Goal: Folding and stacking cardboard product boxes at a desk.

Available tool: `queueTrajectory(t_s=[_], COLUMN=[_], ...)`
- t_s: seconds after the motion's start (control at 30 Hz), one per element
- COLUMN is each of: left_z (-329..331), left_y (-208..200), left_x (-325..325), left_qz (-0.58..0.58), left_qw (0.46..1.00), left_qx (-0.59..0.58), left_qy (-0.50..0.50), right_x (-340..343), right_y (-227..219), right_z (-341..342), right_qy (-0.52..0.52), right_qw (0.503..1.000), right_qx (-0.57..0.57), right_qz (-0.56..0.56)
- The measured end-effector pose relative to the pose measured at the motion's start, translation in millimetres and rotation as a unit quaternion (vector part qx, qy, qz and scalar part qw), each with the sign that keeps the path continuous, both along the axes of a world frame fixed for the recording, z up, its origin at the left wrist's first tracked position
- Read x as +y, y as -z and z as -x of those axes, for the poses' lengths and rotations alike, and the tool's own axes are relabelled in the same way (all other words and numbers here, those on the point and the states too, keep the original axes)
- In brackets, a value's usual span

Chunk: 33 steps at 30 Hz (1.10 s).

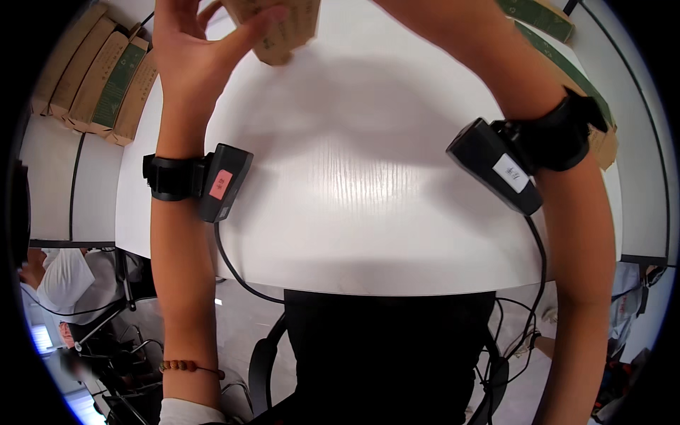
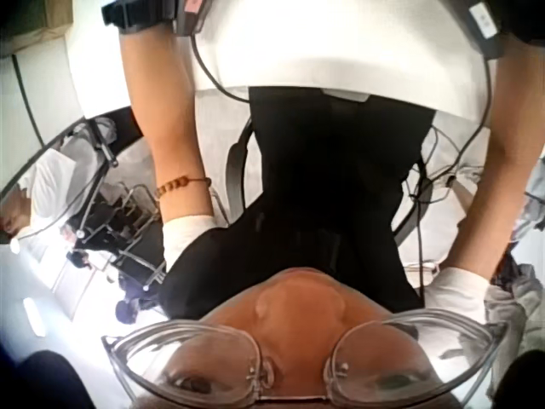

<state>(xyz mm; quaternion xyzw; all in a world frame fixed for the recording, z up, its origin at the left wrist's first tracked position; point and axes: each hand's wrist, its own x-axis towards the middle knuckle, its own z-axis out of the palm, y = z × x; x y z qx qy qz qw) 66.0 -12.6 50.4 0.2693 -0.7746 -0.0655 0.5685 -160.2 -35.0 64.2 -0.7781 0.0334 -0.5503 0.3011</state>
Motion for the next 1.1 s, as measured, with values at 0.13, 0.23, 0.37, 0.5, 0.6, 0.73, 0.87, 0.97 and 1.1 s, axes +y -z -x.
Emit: queueTrajectory(t_s=[0.13, 0.23, 0.37, 0.5, 0.6, 0.73, 0.87, 0.97, 1.1], left_z=[-6.8, -10.0, -12.0, 0.8, 14.4, 24.6, 16.9, 13.1, 10.0], left_y=[7.9, 33.7, 34.7, 34.1, 26.0, 34.6, 37.1, 40.6, 40.4], left_x=[2.4, -20.1, -9.0, -9.0, 3.1, 10.4, -3.0, -6.0, -10.2], left_qz=[0.109, 0.135, -0.033, -0.203, -0.253, -0.227, -0.278, -0.078, -0.055], left_qw=[0.954, 0.955, 0.985, 0.974, 0.957, 0.953, 0.954, 0.979, 0.98], left_qx=[-0.149, -0.112, -0.106, -0.102, -0.144, -0.159, -0.094, -0.153, -0.17], left_qy=[-0.234, -0.24, -0.132, 0.007, -0.017, -0.123, -0.068, -0.107, -0.082], right_x=[6.4, -5.2, 32.3, -3.7, 2.4, -11.6, -7.7, -1.6, -4.4], right_y=[-0.9, 10.3, 26.9, 63.8, 67.9, 76.2, 79.9, 77.1, 78.1], right_z=[5.8, 1.4, -6.3, -0.5, -2.2, 1.9, -1.6, -3.1, 2.7], right_qy=[-0.005, 0.002, -0.01, 0.139, 0.103, 0.149, 0.074, 0.142, 0.237], right_qw=[1.0, 0.991, 0.983, 0.96, 0.957, 0.959, 0.971, 0.97, 0.96], right_qx=[0.024, 0.127, 0.168, 0.234, 0.164, 0.204, 0.085, 0.062, 0.073], right_qz=[-0.018, 0.045, -0.076, -0.063, -0.215, -0.13, -0.209, -0.188, -0.128])
